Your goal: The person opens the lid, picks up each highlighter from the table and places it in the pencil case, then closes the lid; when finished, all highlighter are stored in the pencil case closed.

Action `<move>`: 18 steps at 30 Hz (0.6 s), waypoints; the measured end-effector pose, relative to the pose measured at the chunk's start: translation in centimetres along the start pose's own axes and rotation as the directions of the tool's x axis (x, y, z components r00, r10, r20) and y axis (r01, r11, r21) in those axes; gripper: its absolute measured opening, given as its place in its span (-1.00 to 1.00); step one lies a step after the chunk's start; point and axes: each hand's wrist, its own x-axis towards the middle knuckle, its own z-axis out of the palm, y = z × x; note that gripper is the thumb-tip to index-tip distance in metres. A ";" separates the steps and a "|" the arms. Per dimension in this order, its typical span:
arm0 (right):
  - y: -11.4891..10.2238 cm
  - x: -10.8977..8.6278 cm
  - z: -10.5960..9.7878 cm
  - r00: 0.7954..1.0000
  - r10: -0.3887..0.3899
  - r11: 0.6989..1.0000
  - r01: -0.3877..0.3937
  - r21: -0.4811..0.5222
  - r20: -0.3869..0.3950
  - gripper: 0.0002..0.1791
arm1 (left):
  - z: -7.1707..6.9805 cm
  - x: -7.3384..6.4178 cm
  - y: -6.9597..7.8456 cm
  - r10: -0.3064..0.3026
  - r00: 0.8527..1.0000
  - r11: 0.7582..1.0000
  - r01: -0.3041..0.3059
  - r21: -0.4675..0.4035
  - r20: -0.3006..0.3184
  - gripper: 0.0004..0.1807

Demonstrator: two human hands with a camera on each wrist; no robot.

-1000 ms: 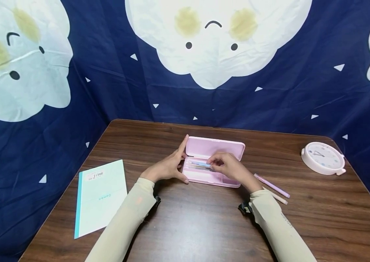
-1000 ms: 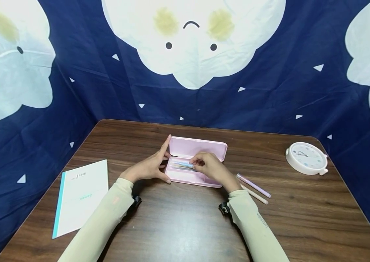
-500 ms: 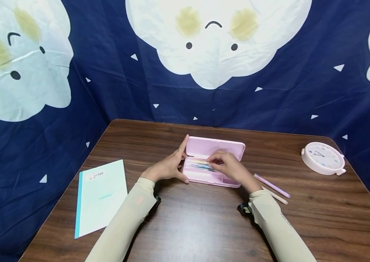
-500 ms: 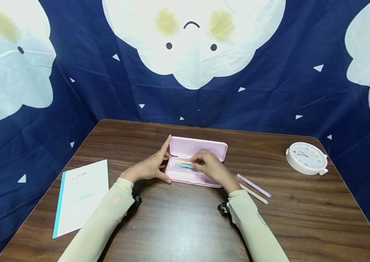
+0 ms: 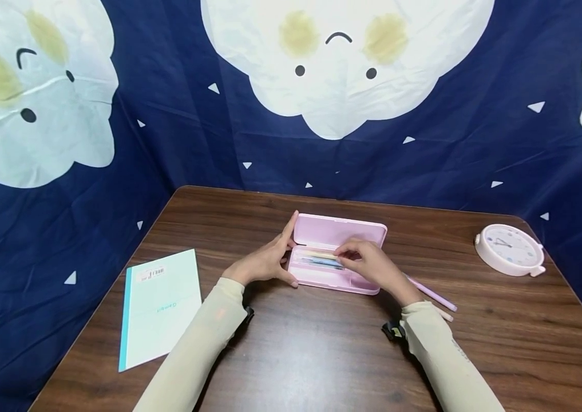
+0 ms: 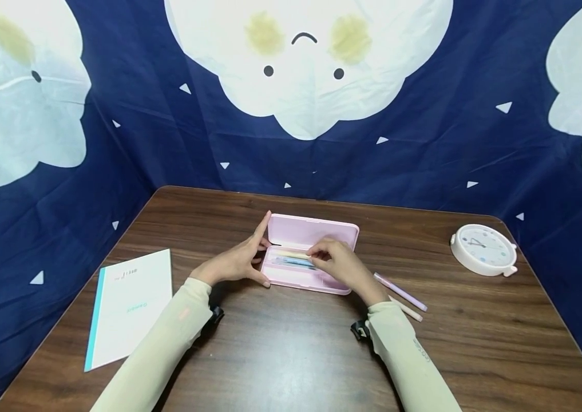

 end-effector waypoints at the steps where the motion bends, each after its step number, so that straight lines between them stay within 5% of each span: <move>1: 0.2 -0.3 -0.2 1.000 0.006 1.000 -0.006 -0.007 -0.006 -0.88 | 0.0 0.0 0.0 -0.002 1.000 1.000 0.002 -0.002 0.001 0.75; 18: 3.6 -8.3 -6.3 0.991 0.011 0.989 -0.031 -0.146 -0.132 -0.84 | -0.1 0.2 -0.2 -0.005 1.000 1.000 0.005 -0.002 0.005 0.76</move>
